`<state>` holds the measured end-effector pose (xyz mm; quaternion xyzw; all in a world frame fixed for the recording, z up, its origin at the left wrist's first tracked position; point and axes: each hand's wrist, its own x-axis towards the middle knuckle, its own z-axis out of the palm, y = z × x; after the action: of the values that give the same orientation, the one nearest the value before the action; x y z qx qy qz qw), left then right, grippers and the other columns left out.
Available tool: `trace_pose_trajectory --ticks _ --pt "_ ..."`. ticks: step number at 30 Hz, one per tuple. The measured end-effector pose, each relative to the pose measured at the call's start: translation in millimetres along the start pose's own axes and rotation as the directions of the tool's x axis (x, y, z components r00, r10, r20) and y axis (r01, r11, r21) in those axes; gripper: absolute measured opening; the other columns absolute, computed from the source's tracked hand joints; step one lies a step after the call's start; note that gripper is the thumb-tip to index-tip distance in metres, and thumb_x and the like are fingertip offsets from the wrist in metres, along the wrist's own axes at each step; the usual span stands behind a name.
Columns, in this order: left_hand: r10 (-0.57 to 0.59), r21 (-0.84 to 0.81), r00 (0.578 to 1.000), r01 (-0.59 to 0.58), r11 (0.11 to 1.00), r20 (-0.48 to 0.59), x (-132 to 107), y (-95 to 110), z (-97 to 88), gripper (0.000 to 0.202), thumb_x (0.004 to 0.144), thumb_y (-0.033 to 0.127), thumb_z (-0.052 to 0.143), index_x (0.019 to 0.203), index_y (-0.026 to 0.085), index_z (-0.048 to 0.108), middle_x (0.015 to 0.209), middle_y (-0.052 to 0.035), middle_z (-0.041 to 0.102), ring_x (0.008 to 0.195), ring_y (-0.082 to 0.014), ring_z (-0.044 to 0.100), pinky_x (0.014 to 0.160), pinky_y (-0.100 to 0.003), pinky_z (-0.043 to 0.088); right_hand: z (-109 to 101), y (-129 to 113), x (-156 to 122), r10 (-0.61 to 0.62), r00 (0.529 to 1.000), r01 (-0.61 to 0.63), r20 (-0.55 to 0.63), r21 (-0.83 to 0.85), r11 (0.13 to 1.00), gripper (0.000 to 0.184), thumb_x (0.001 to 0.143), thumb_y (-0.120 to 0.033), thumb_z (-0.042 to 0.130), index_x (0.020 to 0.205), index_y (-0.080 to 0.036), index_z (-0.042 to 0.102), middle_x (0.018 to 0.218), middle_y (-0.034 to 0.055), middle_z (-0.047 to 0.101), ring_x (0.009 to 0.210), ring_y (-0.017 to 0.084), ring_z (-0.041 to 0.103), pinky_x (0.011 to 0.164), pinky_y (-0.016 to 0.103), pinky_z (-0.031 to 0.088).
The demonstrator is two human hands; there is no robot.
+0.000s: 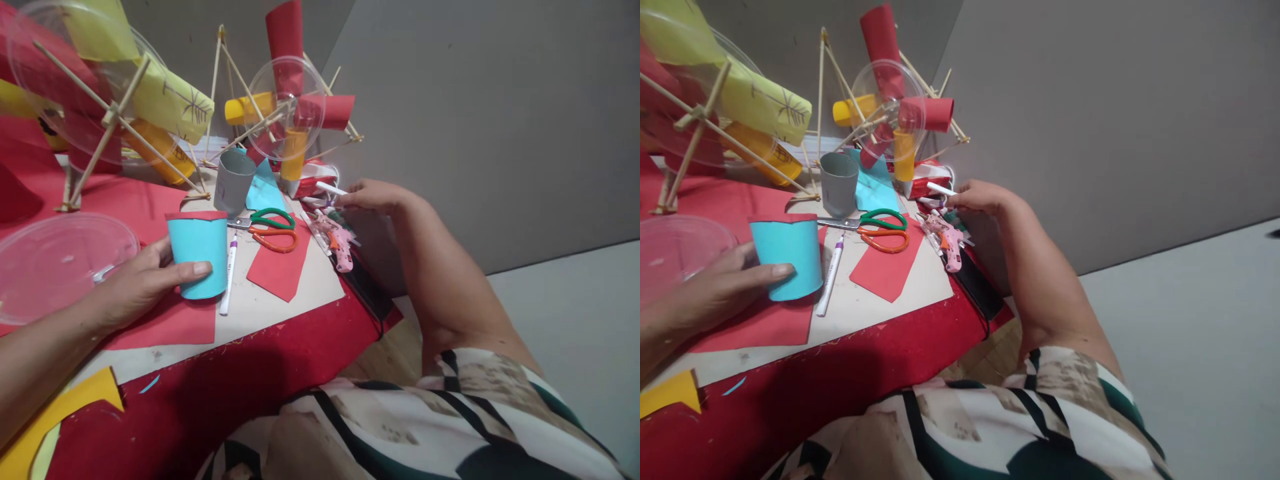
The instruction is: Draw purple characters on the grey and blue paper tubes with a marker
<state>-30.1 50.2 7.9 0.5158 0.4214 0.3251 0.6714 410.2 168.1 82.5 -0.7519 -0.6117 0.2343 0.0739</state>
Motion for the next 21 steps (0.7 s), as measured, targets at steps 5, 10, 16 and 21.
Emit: trace_pose_trajectory --ticks 5,10,16,21 --pt "-0.002 0.013 1.0 0.002 1.0 0.002 0 1 0.1 0.081 0.075 0.061 0.094 0.146 0.029 0.069 0.124 -0.0056 0.084 0.125 -0.0337 0.074 0.097 -0.036 0.061 -2 14 -41 0.049 0.999 -0.045 -0.023 0.122 0.991 0.035 0.086 -0.052 0.08 0.073 -0.02 0.072 0.054 -0.0035 0.044 0.05 0.009 0.033 0.051 0.028 0.031" --pt "0.033 0.032 0.999 -0.033 0.999 0.018 4 -8 -6.2 0.075 0.079 0.058 0.092 0.144 0.028 0.071 0.121 -0.0076 0.085 0.12 -0.0346 0.076 0.096 -0.041 0.063 14 30 -68 0.112 0.982 -0.089 -0.152 0.148 0.985 0.036 0.092 -0.054 0.066 0.081 -0.021 0.073 0.054 -0.0046 0.04 0.05 0.011 0.032 0.053 0.03 0.033" --pt "0.082 0.043 0.997 -0.082 0.996 -0.006 5 -11 -6.9 0.07 0.078 0.058 0.093 0.137 0.027 0.074 0.124 -0.0075 0.084 0.113 -0.033 0.076 0.091 -0.038 0.062 40 40 -69 0.207 0.899 -0.233 -0.386 -0.022 0.972 0.024 0.089 -0.041 0.065 0.078 -0.021 0.073 0.062 0.0044 0.059 0.065 0.022 0.056 0.066 0.036 0.045" --pt "0.132 0.122 0.99 -0.124 0.985 -0.055 -2 2 6.4 0.071 0.074 0.058 0.093 0.131 0.02 0.072 0.127 -0.0091 0.081 0.107 -0.0309 0.074 0.09 -0.039 0.063 46 33 -91 0.167 0.852 -0.256 -0.496 -0.117 0.96 0.033 0.089 -0.036 0.064 0.112 -0.017 0.08 0.098 0.0171 0.079 0.095 0.034 0.072 0.081 0.042 0.052"
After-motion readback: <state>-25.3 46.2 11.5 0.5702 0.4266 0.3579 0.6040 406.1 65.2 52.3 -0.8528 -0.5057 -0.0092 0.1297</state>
